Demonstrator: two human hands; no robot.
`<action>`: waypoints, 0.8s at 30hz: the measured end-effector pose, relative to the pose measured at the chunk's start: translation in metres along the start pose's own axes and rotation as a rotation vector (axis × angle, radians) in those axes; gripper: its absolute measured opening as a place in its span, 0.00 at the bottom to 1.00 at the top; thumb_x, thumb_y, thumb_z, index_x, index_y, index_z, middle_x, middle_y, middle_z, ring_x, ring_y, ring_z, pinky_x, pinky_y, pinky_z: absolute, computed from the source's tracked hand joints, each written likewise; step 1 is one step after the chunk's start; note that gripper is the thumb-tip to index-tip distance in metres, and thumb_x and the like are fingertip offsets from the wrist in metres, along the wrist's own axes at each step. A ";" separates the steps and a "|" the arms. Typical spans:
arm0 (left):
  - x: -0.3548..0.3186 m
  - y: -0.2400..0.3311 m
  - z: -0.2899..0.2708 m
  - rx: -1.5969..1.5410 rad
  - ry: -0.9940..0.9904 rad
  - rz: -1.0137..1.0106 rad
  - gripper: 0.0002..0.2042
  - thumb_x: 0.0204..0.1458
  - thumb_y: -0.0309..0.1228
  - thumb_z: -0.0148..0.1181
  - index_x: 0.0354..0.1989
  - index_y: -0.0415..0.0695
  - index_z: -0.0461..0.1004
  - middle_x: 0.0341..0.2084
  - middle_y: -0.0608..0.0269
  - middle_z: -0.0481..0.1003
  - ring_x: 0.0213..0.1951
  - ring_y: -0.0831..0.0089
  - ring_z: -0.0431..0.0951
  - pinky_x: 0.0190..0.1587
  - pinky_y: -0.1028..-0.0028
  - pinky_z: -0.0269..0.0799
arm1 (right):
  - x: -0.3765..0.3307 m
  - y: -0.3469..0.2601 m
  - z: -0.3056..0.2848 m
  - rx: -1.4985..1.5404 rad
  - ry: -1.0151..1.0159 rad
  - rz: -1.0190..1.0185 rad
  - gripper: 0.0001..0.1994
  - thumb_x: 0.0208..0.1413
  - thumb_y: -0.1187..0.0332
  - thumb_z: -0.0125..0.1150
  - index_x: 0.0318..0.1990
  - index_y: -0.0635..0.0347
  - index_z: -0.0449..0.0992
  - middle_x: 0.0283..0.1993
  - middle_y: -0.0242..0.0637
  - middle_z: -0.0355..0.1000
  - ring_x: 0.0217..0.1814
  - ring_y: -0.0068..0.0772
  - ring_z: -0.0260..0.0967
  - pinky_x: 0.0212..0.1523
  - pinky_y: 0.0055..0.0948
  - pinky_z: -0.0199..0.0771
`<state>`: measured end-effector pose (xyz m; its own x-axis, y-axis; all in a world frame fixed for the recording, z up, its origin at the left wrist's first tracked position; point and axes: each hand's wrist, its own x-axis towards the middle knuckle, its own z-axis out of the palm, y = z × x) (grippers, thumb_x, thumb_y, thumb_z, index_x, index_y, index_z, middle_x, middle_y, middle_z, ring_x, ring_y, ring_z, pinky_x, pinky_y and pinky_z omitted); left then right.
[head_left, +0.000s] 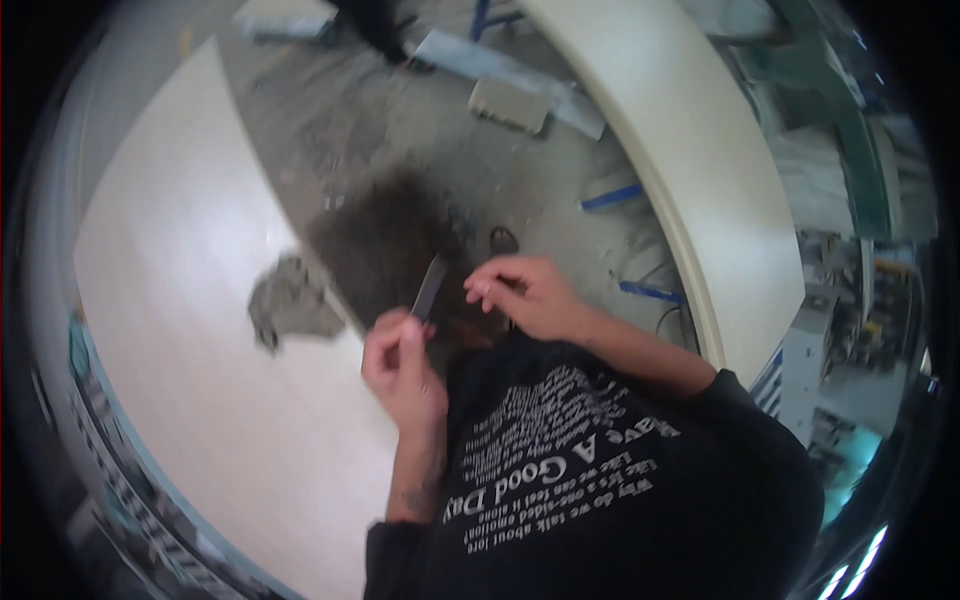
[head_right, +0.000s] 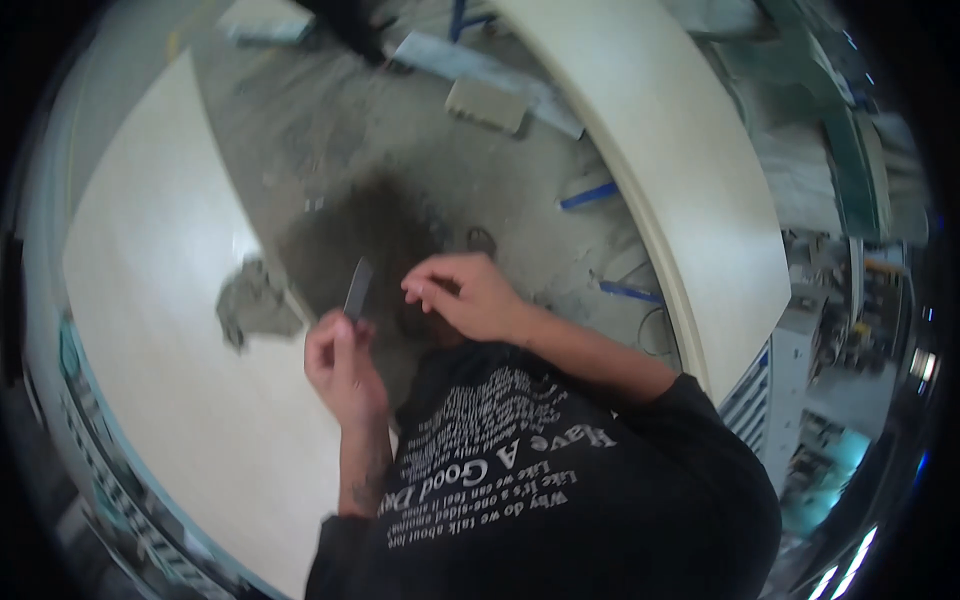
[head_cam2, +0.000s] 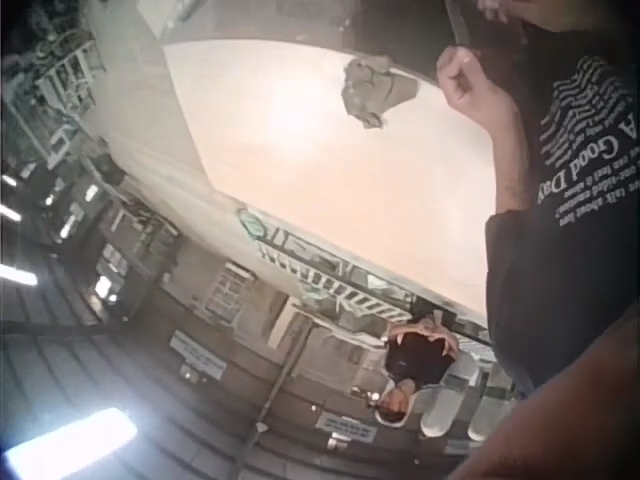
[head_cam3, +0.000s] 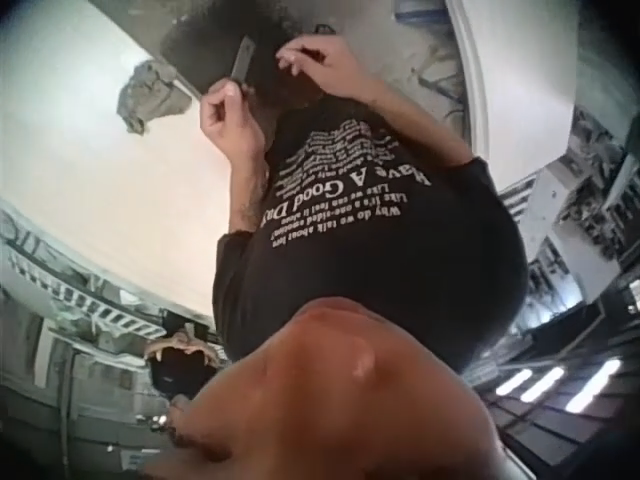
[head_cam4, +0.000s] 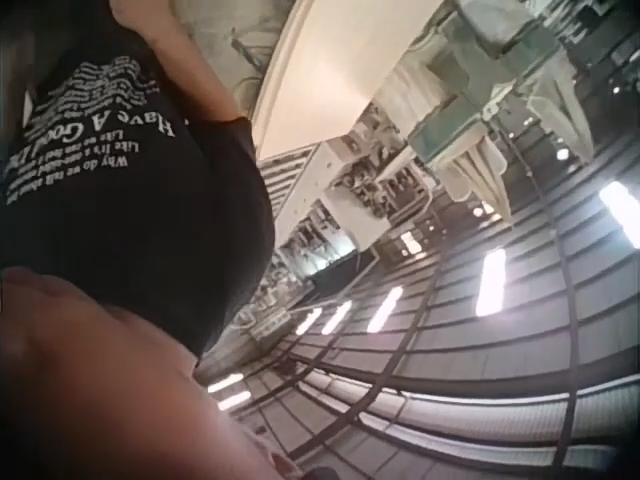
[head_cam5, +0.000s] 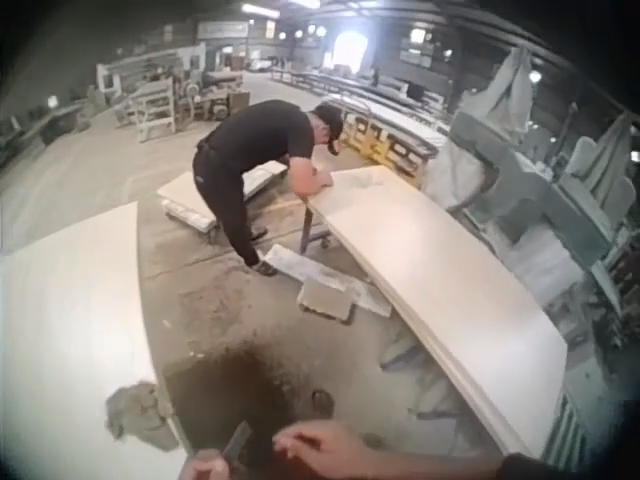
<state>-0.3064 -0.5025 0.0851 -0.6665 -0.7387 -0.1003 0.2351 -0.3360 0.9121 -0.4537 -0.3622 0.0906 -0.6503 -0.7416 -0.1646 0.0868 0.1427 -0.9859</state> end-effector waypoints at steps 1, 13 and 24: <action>0.007 -0.002 0.002 0.021 0.024 -0.020 0.03 0.66 0.27 0.59 0.41 0.42 0.72 0.44 0.58 0.76 0.41 0.72 0.75 0.46 0.66 0.75 | 0.005 0.017 -0.016 -0.046 -0.009 0.062 0.10 0.66 0.71 0.60 0.50 0.65 0.80 0.45 0.40 0.81 0.42 0.29 0.78 0.45 0.28 0.79; 0.101 -0.049 0.146 0.183 -0.038 -0.129 0.03 0.65 0.27 0.61 0.40 0.41 0.75 0.37 0.63 0.77 0.37 0.76 0.75 0.42 0.73 0.74 | 0.053 0.014 -0.184 -0.025 -0.002 0.052 0.19 0.67 0.63 0.62 0.59 0.66 0.76 0.56 0.42 0.79 0.52 0.30 0.77 0.55 0.28 0.76; 0.166 -0.137 0.317 0.296 -0.459 -0.410 0.04 0.63 0.26 0.64 0.39 0.39 0.79 0.31 0.67 0.78 0.33 0.80 0.75 0.41 0.79 0.72 | 0.083 0.027 -0.329 0.467 0.304 0.041 0.06 0.66 0.71 0.62 0.45 0.64 0.78 0.37 0.29 0.77 0.38 0.16 0.74 0.41 0.20 0.75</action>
<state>-0.6730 -0.3938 0.0697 -0.9083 -0.2417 -0.3414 -0.2598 -0.3137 0.9133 -0.7537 -0.2046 0.0592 -0.8218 -0.5091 -0.2560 0.3970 -0.1891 -0.8982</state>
